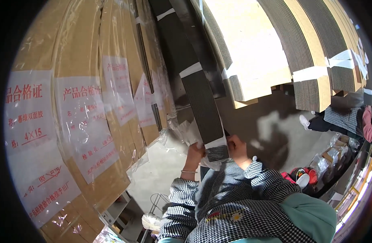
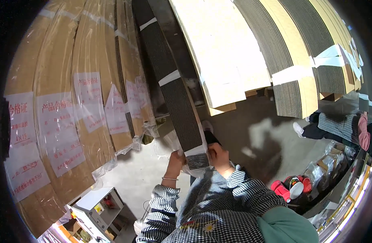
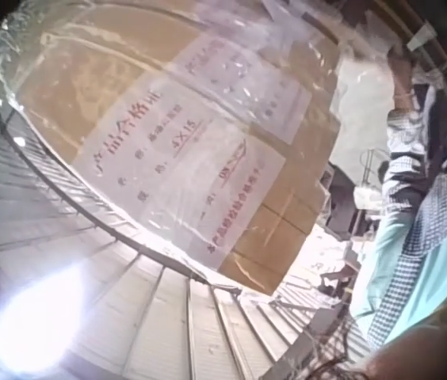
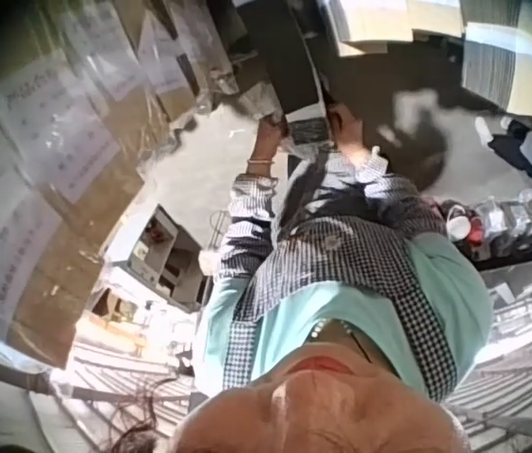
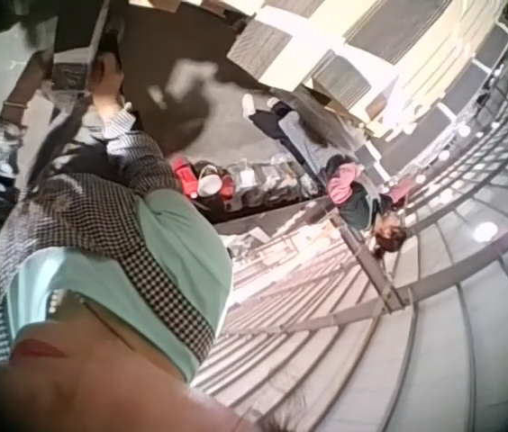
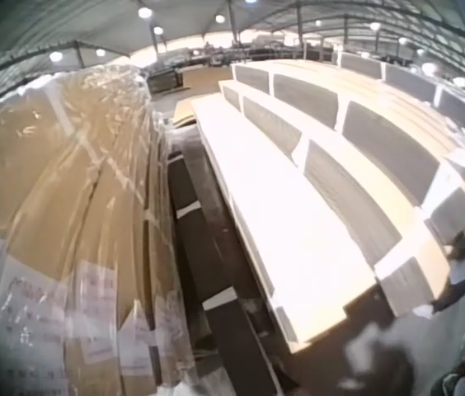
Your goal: Packaging long metal or plastic parts into plastic sleeves in a manufacturing facility.
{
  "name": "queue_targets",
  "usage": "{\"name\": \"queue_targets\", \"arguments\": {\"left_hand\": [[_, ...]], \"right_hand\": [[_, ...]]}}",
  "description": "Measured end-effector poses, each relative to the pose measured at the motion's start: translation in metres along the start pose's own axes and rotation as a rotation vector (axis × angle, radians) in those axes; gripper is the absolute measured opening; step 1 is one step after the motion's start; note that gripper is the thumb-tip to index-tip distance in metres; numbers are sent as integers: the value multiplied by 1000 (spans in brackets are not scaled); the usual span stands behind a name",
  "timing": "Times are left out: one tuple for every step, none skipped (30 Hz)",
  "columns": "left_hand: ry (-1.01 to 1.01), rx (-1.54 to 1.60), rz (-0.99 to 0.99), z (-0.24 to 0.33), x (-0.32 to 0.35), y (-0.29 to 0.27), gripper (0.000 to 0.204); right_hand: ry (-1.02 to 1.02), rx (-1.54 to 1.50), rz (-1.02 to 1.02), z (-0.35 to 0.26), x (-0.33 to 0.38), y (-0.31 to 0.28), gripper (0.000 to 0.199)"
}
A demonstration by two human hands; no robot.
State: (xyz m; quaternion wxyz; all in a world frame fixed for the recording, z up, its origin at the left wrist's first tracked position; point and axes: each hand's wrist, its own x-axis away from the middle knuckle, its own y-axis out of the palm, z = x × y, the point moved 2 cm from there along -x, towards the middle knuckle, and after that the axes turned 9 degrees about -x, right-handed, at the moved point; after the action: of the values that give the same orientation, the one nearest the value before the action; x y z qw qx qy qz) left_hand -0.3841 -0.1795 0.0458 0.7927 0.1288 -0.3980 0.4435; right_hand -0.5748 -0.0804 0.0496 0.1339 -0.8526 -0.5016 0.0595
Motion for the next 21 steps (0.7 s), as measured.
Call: {"name": "queue_targets", "arguments": {"left_hand": [[4,-86,-106,4,-3,-3,13],[4,-87,-109,3,-10,-7,13],[-8,-141,-229,-2,-18,-9,14],[-21,-195,-349,-7,-24,-9,16],[-22,-196,-348,-13,-27,-10,16],[201,-364,-296,-15,-28,-11,17],[425,-531,-240,-18,-27,-11,19],[426,-533,-245,-22,-27,-5,19],[615,-555,-26,-21,-24,3,21],[801,-569,196,-21,-20,6,25],[808,-566,182,-27,-19,10,25],[667,-576,167,-38,-20,10,28],[527,-586,151,-48,-23,11,31],[536,-502,226,-64,-26,14,32],[525,-509,242,-95,-30,13,32],[399,-251,253,-134,-34,-1,30],[286,18,204,-137,-39,3,28],[285,16,198,-139,-38,0,28],[201,-16,89,-143,-33,-6,24],[115,-47,-40,-133,-26,0,21],[117,-48,-72,-103,-19,11,21]], "right_hand": [[1,22,-15,1,1,-1,16],[2,24,-12,3,3,-1,16],[16,35,-9,6,3,1,17],[30,47,-7,8,4,3,19],[31,45,-7,7,3,3,19],[3,57,-15,5,3,3,19],[-24,68,-22,3,2,3,19],[-22,70,-17,1,2,3,19],[-2,47,-18,0,2,2,18],[17,25,-19,-1,2,1,18],[22,32,-6,-1,0,-4,18],[-43,76,-41,-3,-2,-6,18],[-106,122,-76,-4,-4,-9,18],[-105,118,-75,-9,-6,-8,18],[-133,120,-91,-18,-7,-1,18],[-175,101,-122,-29,-8,14,18],[-168,107,-114,-25,-6,11,18],[-109,91,-104,-21,-4,8,17],[-53,71,-97,-19,-1,8,17],[-39,85,-85,-12,2,1,17],[12,81,-74,-2,3,-8,17]]}}
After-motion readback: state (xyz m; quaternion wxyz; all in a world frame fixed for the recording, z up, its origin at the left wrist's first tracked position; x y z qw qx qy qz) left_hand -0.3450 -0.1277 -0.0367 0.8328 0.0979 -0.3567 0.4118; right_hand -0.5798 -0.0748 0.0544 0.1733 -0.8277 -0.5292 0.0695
